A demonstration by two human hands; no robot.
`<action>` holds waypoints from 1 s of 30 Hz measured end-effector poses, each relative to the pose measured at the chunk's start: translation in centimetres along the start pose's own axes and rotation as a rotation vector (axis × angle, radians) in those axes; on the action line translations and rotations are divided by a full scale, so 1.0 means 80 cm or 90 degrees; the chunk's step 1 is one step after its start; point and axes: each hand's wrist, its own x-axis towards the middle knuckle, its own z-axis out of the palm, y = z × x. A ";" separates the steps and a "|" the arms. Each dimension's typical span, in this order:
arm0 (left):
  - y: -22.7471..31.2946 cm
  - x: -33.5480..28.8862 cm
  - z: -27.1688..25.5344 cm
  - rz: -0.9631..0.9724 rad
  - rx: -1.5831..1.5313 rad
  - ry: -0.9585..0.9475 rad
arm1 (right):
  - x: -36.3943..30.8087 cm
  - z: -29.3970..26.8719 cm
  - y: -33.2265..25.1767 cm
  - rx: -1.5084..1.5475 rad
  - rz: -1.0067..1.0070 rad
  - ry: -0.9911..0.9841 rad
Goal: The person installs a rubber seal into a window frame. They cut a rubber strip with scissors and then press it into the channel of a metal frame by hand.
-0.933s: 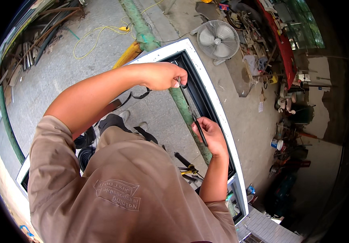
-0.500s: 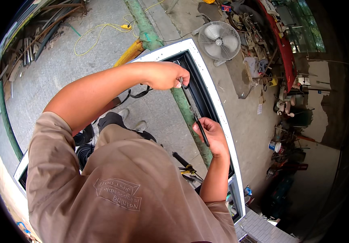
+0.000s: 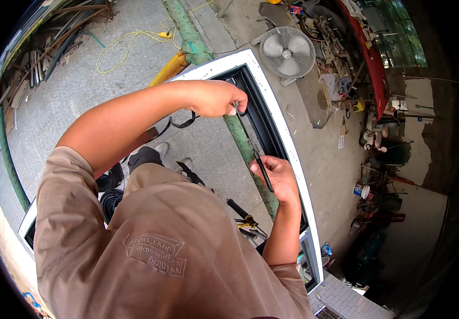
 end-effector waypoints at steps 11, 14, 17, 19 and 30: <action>-0.004 0.002 0.002 -0.003 -0.007 -0.012 | 0.000 0.001 0.005 -0.030 -0.013 0.012; -0.004 0.000 0.002 0.000 -0.002 -0.012 | 0.001 0.000 0.006 -0.047 -0.017 0.013; 0.003 -0.002 -0.003 0.004 0.001 -0.030 | 0.000 0.001 0.006 -0.067 -0.010 0.029; 0.004 -0.002 -0.002 0.007 0.003 -0.047 | 0.001 0.002 0.006 -0.058 -0.012 0.015; 0.000 -0.029 0.012 -0.089 -0.164 0.053 | -0.030 -0.015 0.020 -0.048 -0.014 0.068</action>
